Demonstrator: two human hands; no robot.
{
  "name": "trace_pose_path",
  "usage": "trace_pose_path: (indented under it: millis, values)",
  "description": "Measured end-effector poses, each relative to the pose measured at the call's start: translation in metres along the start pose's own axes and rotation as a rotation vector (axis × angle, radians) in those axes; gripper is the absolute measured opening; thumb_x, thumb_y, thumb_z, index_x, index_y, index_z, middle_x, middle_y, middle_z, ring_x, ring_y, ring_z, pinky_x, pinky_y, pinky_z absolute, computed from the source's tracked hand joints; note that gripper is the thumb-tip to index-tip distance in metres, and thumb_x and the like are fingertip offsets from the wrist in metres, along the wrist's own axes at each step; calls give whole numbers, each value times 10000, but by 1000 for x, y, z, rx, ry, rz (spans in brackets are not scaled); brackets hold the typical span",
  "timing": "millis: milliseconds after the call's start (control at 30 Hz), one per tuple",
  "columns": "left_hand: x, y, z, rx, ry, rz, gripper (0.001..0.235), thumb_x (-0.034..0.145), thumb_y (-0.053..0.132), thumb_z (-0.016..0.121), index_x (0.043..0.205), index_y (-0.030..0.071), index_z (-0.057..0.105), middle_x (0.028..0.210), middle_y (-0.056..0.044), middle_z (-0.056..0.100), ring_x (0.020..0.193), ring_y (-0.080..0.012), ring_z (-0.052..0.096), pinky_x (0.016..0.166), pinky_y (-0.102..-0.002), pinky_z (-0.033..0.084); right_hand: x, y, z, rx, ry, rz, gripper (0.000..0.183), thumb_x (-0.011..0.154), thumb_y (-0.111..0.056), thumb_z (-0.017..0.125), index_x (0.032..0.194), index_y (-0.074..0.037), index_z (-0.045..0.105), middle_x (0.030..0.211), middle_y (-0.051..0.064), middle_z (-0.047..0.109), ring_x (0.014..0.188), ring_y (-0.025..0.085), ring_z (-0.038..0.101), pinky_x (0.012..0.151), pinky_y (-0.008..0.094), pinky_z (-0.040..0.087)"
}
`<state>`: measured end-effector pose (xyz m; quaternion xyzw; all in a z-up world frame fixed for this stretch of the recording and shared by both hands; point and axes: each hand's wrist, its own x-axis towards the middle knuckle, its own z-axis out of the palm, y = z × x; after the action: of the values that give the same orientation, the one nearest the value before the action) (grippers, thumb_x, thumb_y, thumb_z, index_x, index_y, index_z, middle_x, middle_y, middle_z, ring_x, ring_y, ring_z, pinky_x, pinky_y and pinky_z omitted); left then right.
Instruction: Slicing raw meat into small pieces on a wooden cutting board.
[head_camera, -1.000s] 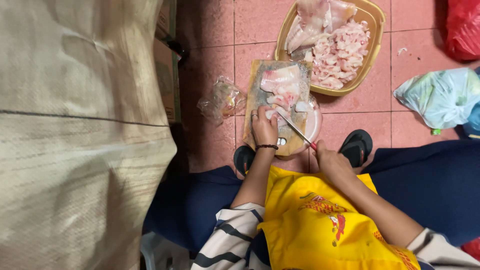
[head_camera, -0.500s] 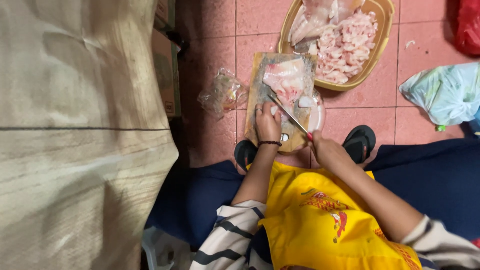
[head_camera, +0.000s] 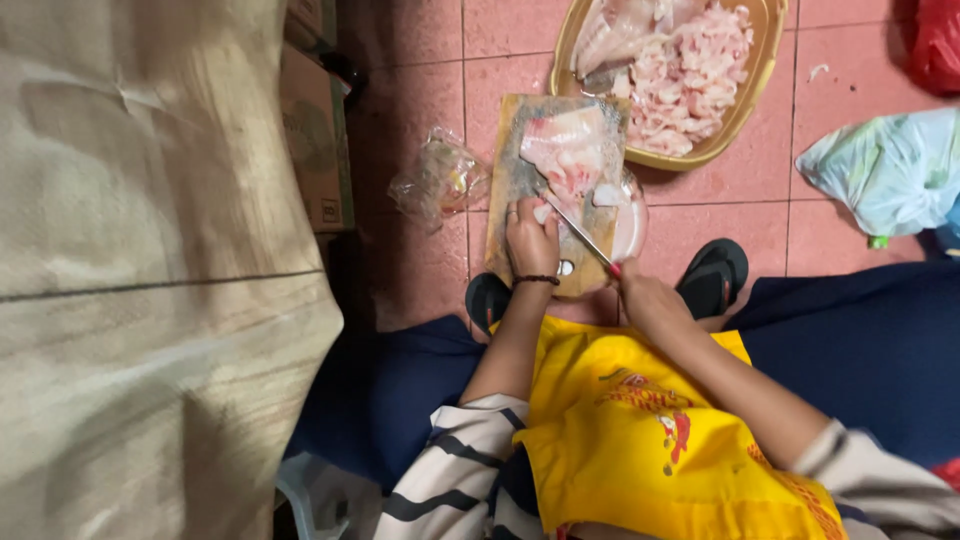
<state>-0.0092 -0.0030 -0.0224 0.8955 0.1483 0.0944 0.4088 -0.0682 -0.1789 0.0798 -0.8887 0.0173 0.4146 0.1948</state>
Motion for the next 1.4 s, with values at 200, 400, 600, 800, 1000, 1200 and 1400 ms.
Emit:
trace_pose_path:
  millis: [200,400,600,800,1000,1200,1400]
  values:
    - [-2,4,-7,-51,11,12,322,778,97,787,1045,109,609,1007,-109,596,973,-372,668,859,-444,568,15,-35,-21,-77,101,-143,331,1007,-157,308,1297,-14,376,1026,346,708,1048,549,677,959,595,517]
    - [-2,8,-8,-12,50,5,380,796,139,794,1081,130,544,1134,-109,541,1037,-376,656,898,-446,580,-22,28,13,-96,58,57,393,1030,-342,372,1342,-104,378,1091,304,722,1073,525,688,950,581,527]
    - [-11,19,-12,-47,47,23,334,814,78,754,1060,112,531,1109,-135,510,1027,-407,646,893,-430,581,-5,20,-1,-124,168,6,345,1048,-450,355,1209,-150,411,1009,290,726,1015,529,697,915,572,538]
    - [-8,12,-8,-31,45,-15,312,797,101,751,1037,122,552,1028,-127,532,909,-383,671,796,-414,599,-21,5,-14,-135,91,9,338,1028,-438,375,1193,-150,441,1014,294,734,1028,524,698,920,569,542]
    - [-6,9,-4,-30,33,-6,315,770,58,762,998,99,550,978,-131,546,850,-370,679,734,-414,609,4,-20,-21,-145,48,-50,343,1031,-232,324,1345,-107,385,1037,325,726,1084,524,684,957,589,526]
    - [-5,9,-5,-34,44,-31,340,757,64,765,1024,121,563,1025,-100,542,908,-359,669,796,-417,597,11,-42,-28,-34,49,-92,365,1054,-294,405,1299,-27,450,1027,411,685,1070,589,652,948,611,512]
    - [-3,8,-2,68,-26,-71,332,758,104,780,1029,120,590,1027,-118,569,942,-380,677,840,-463,595,4,20,10,8,-31,31,377,1035,-281,363,1355,-85,396,1125,399,675,1131,568,641,981,611,494]
